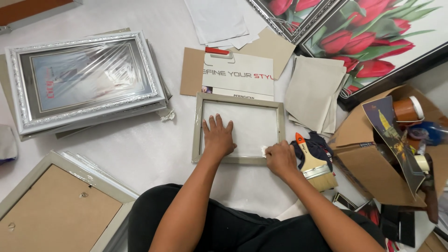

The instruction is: Cleaning a picture frame and assembling it with a picture and backboard

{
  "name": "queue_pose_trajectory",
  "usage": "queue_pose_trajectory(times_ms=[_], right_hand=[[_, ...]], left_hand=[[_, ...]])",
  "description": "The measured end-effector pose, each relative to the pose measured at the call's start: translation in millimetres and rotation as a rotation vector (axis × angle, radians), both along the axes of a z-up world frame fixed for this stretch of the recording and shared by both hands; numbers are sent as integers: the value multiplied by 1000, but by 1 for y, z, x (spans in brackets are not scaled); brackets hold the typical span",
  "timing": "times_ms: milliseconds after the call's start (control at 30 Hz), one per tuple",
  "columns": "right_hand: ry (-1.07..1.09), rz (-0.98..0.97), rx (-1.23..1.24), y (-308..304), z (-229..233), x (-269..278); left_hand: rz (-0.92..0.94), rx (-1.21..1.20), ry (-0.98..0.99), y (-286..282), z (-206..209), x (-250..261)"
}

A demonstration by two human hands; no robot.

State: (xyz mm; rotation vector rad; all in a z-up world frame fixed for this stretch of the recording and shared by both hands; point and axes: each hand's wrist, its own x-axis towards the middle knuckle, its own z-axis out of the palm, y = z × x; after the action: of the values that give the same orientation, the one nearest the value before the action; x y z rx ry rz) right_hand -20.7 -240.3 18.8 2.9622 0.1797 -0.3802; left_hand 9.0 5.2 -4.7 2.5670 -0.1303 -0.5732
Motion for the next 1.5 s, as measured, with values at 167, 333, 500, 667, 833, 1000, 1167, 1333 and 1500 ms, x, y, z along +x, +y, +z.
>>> queue_pose_trajectory(times_ms=[167,333,500,667,833,1000,1167,1333,1500], right_hand=[[4,24,-22,-5,12,5],[-4,-26,-88,-19,11,29],[-97,-4,-126,-39,-28,52],[-110,4,-72,-47,-33,50],[-84,42,-26,-40,-24,28],[-29,125,3,-28,-9,2],[-86,210,-86,-22,-13,29],[-163,236,-82,-18,-36,92],[-201,203,-46,-11,-41,151]], left_hand=[[3,-24,29,6,8,-3],[0,-29,56,6,8,0],[-11,-6,77,5,16,4],[-2,-11,58,3,12,5],[1,-20,39,4,8,2],[13,-55,36,7,7,1],[3,-37,55,7,14,-1],[-3,-37,72,9,20,2],[-3,-40,83,9,25,2]])
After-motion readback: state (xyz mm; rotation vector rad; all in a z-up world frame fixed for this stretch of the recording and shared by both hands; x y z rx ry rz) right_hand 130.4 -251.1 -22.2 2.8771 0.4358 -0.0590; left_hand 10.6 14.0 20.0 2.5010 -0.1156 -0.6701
